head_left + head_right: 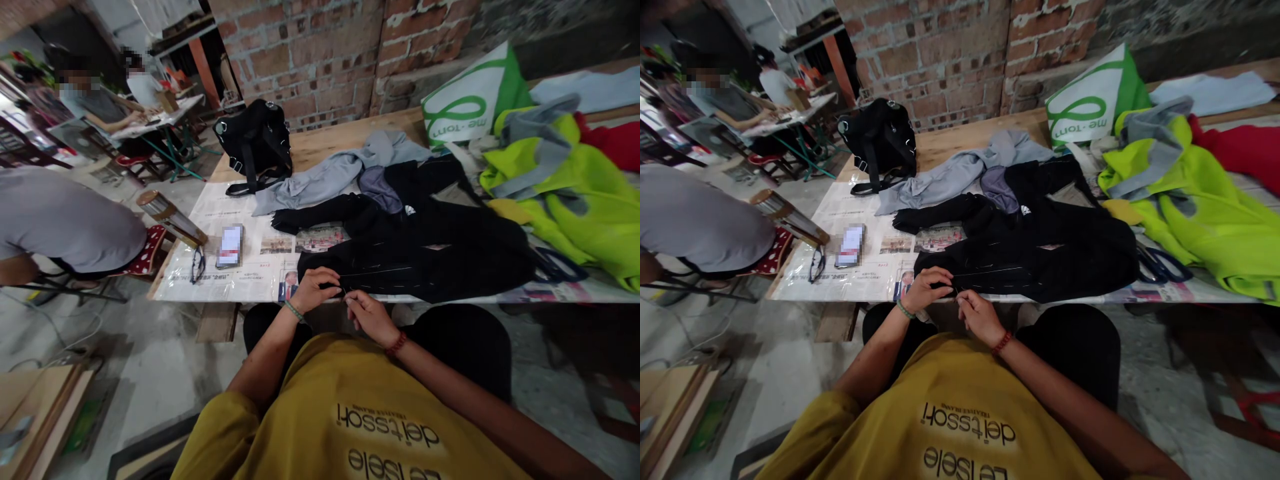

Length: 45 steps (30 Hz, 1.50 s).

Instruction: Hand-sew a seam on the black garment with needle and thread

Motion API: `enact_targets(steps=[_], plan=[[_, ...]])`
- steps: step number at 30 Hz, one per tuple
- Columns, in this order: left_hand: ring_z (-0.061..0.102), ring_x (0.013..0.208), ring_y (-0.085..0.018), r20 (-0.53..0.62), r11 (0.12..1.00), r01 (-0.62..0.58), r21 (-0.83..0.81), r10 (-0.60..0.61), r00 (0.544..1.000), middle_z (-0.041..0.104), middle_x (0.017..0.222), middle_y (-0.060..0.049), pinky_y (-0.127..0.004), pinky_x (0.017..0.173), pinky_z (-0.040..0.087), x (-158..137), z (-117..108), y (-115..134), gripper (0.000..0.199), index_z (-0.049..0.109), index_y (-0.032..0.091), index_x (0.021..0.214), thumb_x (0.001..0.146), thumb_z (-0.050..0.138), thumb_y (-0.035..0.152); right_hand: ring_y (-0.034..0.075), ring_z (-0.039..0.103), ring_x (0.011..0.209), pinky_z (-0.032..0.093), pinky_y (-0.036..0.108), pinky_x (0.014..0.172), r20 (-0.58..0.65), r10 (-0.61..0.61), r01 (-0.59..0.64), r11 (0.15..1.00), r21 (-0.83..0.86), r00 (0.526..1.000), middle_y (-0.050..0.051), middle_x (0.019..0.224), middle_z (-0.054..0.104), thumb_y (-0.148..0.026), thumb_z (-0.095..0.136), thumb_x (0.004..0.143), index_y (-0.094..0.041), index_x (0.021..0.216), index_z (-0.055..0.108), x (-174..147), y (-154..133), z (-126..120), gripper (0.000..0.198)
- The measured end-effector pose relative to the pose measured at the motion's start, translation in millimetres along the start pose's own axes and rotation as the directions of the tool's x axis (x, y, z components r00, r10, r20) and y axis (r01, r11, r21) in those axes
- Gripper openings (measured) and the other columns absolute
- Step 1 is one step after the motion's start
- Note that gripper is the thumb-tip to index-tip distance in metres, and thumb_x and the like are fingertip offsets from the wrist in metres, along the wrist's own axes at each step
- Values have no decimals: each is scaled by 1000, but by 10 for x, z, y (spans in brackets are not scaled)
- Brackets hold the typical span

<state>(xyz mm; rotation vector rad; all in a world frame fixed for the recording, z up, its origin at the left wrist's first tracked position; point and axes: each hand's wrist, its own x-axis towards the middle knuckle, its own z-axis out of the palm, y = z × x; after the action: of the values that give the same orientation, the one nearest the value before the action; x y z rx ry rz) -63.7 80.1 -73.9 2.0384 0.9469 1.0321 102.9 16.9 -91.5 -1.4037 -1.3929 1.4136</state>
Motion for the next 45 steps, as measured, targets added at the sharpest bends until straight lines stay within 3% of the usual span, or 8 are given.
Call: enact_targets(steps=[10,17,30,45], plan=[[61,81,-13,-1,997,-9,80,9,1000,67,86,-5,-28,77,47,-21,26,-15,9,70,17,77,72,68,24,6,43,33,31,18,37,36,14,-16,999,35,999,-8,51,52,-36,39,81,-21,79,44,14,25,26,16],[61,86,-14,-4,986,-14,169,15,1000,67,91,-5,-32,86,41,-48,33,-24,7,70,19,80,74,66,20,7,43,33,32,19,37,26,-8,8,1000,11,1000,-8,52,52,-36,37,81,-21,80,43,2,-5,45,16],[61,82,-14,-22,993,21,115,-18,1000,66,87,-6,-30,80,46,-28,14,38,10,69,17,77,76,64,26,6,41,32,30,17,35,35,-3,3,1000,17,999,-8,50,51,-35,38,81,-21,79,43,-10,7,40,15],[61,86,-15,-33,992,57,109,-54,998,66,89,-6,-31,84,44,-29,16,43,8,69,17,75,76,65,24,7,42,34,33,19,39,23,-42,43,998,-53,999,-7,48,51,-34,38,82,-21,78,46,-34,-8,19,15]])
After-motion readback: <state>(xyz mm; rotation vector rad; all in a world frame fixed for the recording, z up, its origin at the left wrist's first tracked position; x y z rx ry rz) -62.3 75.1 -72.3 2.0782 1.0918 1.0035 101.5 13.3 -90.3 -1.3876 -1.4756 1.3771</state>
